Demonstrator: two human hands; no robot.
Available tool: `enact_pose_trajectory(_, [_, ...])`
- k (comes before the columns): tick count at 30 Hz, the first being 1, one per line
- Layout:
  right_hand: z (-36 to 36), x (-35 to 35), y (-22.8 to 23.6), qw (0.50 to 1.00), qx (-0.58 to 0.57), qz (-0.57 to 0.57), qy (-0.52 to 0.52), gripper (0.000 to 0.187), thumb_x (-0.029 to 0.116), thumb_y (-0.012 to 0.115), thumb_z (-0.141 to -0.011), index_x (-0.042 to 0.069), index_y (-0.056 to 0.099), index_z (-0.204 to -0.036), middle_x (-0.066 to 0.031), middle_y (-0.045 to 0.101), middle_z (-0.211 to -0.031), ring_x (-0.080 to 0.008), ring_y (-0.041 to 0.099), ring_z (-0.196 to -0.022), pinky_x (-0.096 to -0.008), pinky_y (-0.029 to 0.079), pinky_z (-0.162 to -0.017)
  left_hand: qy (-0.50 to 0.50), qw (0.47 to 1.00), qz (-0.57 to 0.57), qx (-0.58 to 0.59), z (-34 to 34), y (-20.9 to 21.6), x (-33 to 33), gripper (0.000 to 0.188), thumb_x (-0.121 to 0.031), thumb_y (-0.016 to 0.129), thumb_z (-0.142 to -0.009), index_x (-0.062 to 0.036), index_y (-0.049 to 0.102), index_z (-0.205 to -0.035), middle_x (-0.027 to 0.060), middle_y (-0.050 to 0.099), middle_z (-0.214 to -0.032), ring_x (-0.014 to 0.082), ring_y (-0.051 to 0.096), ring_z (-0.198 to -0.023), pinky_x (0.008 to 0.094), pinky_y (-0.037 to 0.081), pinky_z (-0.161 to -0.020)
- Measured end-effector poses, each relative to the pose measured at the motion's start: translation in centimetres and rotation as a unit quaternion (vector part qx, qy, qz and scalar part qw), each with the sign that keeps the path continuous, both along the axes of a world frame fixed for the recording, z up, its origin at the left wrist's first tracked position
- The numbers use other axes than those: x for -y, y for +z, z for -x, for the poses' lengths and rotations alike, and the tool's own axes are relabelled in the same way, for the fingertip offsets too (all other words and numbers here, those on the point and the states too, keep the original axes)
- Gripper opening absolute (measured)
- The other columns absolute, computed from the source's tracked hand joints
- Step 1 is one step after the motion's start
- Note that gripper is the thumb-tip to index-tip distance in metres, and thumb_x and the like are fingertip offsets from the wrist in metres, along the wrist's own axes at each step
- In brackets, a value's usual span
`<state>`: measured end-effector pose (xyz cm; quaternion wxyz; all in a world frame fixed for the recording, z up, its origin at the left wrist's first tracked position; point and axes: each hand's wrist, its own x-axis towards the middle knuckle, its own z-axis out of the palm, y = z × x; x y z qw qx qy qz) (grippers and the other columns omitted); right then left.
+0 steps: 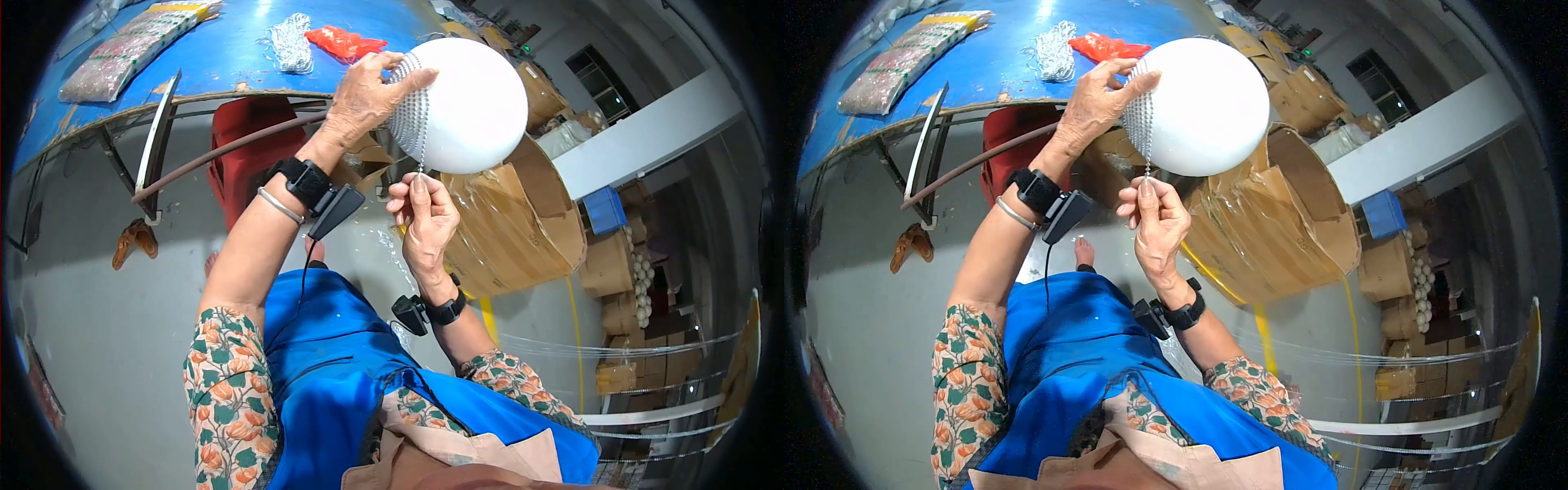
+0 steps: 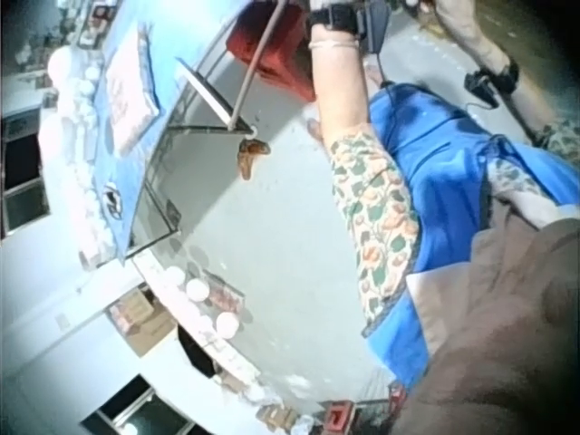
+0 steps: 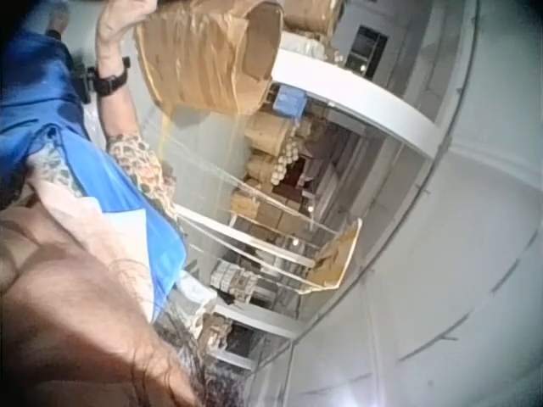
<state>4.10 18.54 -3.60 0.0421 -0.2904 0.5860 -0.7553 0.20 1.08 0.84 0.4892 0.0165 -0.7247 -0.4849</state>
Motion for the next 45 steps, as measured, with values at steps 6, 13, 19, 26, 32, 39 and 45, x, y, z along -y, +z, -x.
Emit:
enact_pose_trajectory(6, [-0.4, -1.0, 1.3, 0.999, -0.036, 0.003, -0.017, 0.019, 0.019, 0.051, -0.088, 0.001, 0.057, -0.088, -0.0069, 0.062, -0.07, -0.0089, 0.055, -0.053, -0.0163, 0.039, -0.045, 0.023, 0.998, 0.032, -0.04, 0.0, 0.0, 0.0, 0.067, -0.063, 0.053, -0.071, 0.0023, 0.063, -0.084, 0.0175, 0.061, -0.078, 0.0289, 0.06, -0.076, 0.0346, 0.047, -0.068])
enact_pose_trajectory(13, [-0.4, -0.6, 1.8, 0.999, -0.029, 0.009, -0.021, 0.017, 0.016, 0.051, -0.088, 0.0, 0.055, -0.084, -0.007, 0.059, -0.066, -0.008, 0.052, -0.05, -0.0177, 0.04, -0.045, 0.038, 0.998, 0.055, 0.003, 0.7, -0.3, 0.3, 0.067, -0.065, 0.05, -0.072, 0.0007, 0.062, -0.081, 0.0201, 0.06, -0.069, 0.0329, 0.06, -0.07, 0.0397, 0.047, -0.064])
enact_pose_trajectory(19, [0.3, -0.2, 0.8, 0.999, -0.008, 0.005, -0.041, 0.02, 0.021, 0.054, -0.087, 0.001, 0.057, -0.084, -0.0055, 0.06, -0.065, -0.0084, 0.054, -0.049, -0.0165, 0.04, -0.044, 0.068, 0.997, 0.038, 0.013, 1.3, -0.7, 0.2, 0.073, -0.068, 0.049, -0.071, 0.0025, 0.062, -0.088, 0.0214, 0.061, -0.078, 0.0319, 0.061, -0.077, 0.039, 0.048, -0.07])
enact_pose_trajectory(26, [1.0, 0.4, 0.6, 0.998, -0.016, 0.006, -0.059, 0.021, 0.022, 0.055, -0.086, 0.001, 0.058, -0.084, -0.0057, 0.061, -0.064, -0.0095, 0.054, -0.048, -0.0173, 0.04, -0.044, 0.043, 0.999, 0.027, 0.003, 0.6, 0.3, -0.3, 0.063, -0.059, 0.049, -0.078, 0.0002, 0.059, -0.098, 0.0156, 0.063, -0.081, 0.0267, 0.061, -0.075, 0.0337, 0.047, -0.067])
enact_pose_trajectory(32, [0.9, 0.7, 0.9, 0.996, -0.011, -0.006, -0.09, 0.023, 0.019, 0.053, -0.087, -0.003, 0.057, -0.082, -0.0082, 0.06, -0.063, -0.0086, 0.052, -0.048, -0.0185, 0.041, -0.045, -0.013, 0.995, 0.038, 0.089, 0.0, 0.6, -0.1, 0.07, -0.064, 0.045, -0.076, 0.0017, 0.06, -0.092, 0.0193, 0.06, -0.081, 0.0334, 0.058, -0.078, 0.0399, 0.045, -0.071])
enact_pose_trajectory(39, [1.2, 1.0, 0.5, 0.995, -0.008, 0.006, -0.102, 0.023, 0.019, 0.055, -0.086, -0.003, 0.058, -0.081, -0.0073, 0.06, -0.062, -0.0082, 0.054, -0.048, -0.0175, 0.04, -0.043, -0.038, 0.989, 0.134, 0.047, 0.0, -2.0, 0.9, 0.093, -0.07, 0.052, -0.067, 0.0076, 0.044, -0.117, 0.0271, 0.046, -0.115, 0.0344, 0.046, -0.109, 0.038, 0.036, -0.093])
enact_pose_trajectory(45, [0.9, 1.4, 1.2, 0.993, -0.01, 0.002, -0.117, 0.022, 0.019, 0.055, -0.086, -0.002, 0.058, -0.083, -0.0075, 0.062, -0.065, -0.0083, 0.055, -0.051, -0.0184, 0.042, -0.047, -0.068, 0.992, 0.086, 0.066, 0.2, -1.7, 1.0, 0.099, -0.072, 0.055, -0.062, 0.0053, 0.04, -0.122, 0.0267, 0.042, -0.121, 0.0353, 0.042, -0.114, 0.0379, 0.034, -0.097])
